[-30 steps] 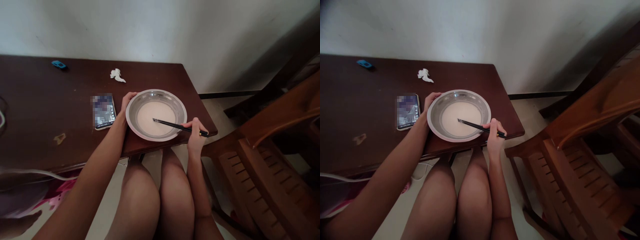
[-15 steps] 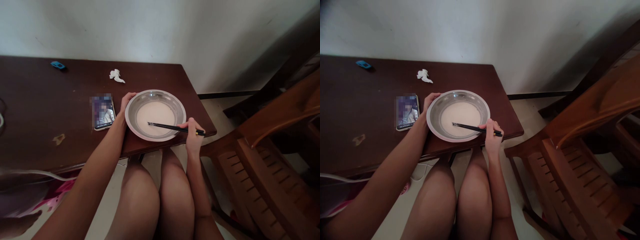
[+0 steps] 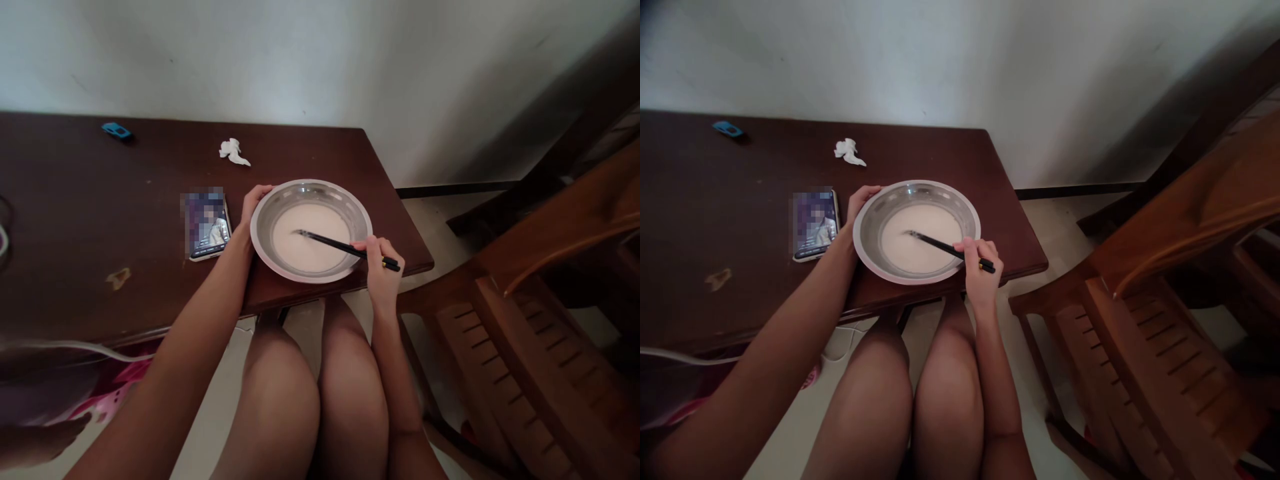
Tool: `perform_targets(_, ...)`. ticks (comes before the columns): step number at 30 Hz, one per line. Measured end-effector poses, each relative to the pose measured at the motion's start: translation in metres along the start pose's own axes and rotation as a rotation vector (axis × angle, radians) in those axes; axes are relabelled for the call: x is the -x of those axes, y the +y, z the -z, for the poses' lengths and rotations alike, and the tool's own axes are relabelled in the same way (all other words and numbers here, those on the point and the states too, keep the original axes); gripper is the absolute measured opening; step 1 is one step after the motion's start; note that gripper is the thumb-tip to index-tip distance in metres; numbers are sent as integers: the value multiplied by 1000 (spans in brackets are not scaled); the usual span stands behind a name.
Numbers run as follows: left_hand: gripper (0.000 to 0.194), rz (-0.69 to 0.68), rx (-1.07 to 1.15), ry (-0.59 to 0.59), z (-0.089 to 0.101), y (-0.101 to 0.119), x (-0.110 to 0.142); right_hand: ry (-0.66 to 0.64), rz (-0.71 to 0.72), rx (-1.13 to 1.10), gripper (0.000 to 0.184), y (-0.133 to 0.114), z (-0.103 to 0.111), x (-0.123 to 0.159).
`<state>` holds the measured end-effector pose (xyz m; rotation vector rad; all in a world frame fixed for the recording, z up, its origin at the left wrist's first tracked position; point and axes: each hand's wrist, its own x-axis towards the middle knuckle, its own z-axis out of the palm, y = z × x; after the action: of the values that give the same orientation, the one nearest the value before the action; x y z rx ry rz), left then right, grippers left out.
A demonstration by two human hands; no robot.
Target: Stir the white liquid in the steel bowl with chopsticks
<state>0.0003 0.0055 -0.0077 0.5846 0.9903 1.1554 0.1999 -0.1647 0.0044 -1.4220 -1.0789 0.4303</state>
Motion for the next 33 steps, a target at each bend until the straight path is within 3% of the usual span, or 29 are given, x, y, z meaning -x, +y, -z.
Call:
perform_targets(4, 19, 2, -18, -5, -1, 0, 0, 155, -8, -35, 50, 1, 3, 0)
perform_targets(11, 21, 48, -18, -46, -1, 2, 3, 12, -36, -53, 50, 2, 1, -5)
perform_targets(17, 19, 111, 2, -71, 2, 5, 5, 176, -49, -114, 54, 4, 9, -16)
perform_targets(23, 15, 146, -63, -47, 2, 9, -6, -93, -23, -144, 48, 2, 1, -37)
perform_targets(29, 21, 191, -61, -60, 0, 13, -14, -18, -40, -294, 51, 9, 4, -64)
perform_targets(33, 25, 211, 26, -168, 0, 12, -12, -163, -101, -317, 51, 13, 1, -78)
